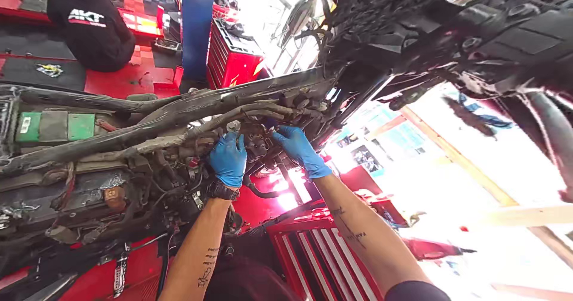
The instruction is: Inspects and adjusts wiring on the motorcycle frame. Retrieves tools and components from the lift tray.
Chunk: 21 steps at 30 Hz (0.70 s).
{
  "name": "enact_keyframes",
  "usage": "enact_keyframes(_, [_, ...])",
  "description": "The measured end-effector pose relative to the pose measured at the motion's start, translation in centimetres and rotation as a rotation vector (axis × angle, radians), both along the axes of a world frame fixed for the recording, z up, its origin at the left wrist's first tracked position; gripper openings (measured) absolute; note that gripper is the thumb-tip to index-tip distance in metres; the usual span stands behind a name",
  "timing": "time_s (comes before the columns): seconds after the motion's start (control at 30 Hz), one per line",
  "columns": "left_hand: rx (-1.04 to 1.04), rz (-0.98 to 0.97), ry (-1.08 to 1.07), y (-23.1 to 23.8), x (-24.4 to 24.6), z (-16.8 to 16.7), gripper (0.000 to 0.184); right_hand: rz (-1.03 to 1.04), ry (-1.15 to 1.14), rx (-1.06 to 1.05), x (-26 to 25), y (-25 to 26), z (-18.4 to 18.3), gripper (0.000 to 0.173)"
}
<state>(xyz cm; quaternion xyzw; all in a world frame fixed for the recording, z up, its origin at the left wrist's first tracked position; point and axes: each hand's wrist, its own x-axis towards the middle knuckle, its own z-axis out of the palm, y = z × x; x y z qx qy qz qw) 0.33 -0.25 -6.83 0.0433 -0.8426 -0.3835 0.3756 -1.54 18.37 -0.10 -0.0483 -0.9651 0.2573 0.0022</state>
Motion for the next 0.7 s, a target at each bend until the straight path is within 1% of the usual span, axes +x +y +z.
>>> enact_keyframes(0.1, [-0.011,0.009,-0.078,0.1,-0.2,0.4,0.025,-0.045,-0.062,0.099,-0.5,-1.1,1.1,0.039])
enact_keyframes(0.17, [-0.001,-0.012,-0.146,0.0,-0.2,0.8,0.029,-0.110,-0.122,0.102,-0.8,-2.1,1.9,0.050])
enact_keyframes(0.2, [0.007,-0.024,-0.173,0.0,-0.1,0.9,0.031,-0.117,-0.155,0.110,-1.2,-2.0,2.0,0.051])
enact_keyframes(0.23, [0.018,-0.025,-0.164,0.0,-0.1,0.8,0.031,-0.093,-0.171,0.121,-1.5,-1.8,2.1,0.048])
enact_keyframes(0.3, [0.033,0.008,-0.075,0.2,-0.1,0.1,0.030,0.027,-0.154,0.167,-1.8,-1.0,2.1,0.033])
enact_keyframes(0.33, [0.035,0.024,-0.032,0.3,-0.1,-0.2,0.030,0.082,-0.142,0.197,-1.9,-0.7,2.3,0.029])
enact_keyframes(0.4, [0.021,0.056,0.036,0.7,-0.2,-0.6,0.027,0.123,-0.138,0.278,-2.1,-0.9,2.6,0.029])
enact_keyframes(0.43, [0.005,0.075,0.058,0.9,-0.3,-0.7,0.025,0.104,-0.160,0.307,-2.2,-1.1,2.9,0.031])
enact_keyframes(0.5, [-0.030,0.096,0.061,0.9,-0.4,-0.7,0.022,0.020,-0.221,0.275,-2.4,-1.4,3.3,0.046])
enact_keyframes(0.53, [-0.044,0.101,0.050,0.9,-0.4,-0.6,0.021,-0.018,-0.244,0.257,-2.5,-1.5,3.4,0.050])
enact_keyframes(0.57, [-0.052,0.111,0.044,0.9,-0.4,-0.5,0.021,-0.015,-0.240,0.265,-2.5,-1.6,3.3,0.049])
enact_keyframes(0.67, [-0.044,0.127,0.008,1.0,-0.6,-0.2,0.024,0.162,-0.158,0.376,-2.9,-1.0,2.8,0.029])
enact_keyframes(0.7, [-0.036,0.124,-0.002,1.1,-0.6,-0.2,0.025,0.194,-0.139,0.395,-3.0,-0.7,2.6,0.027])
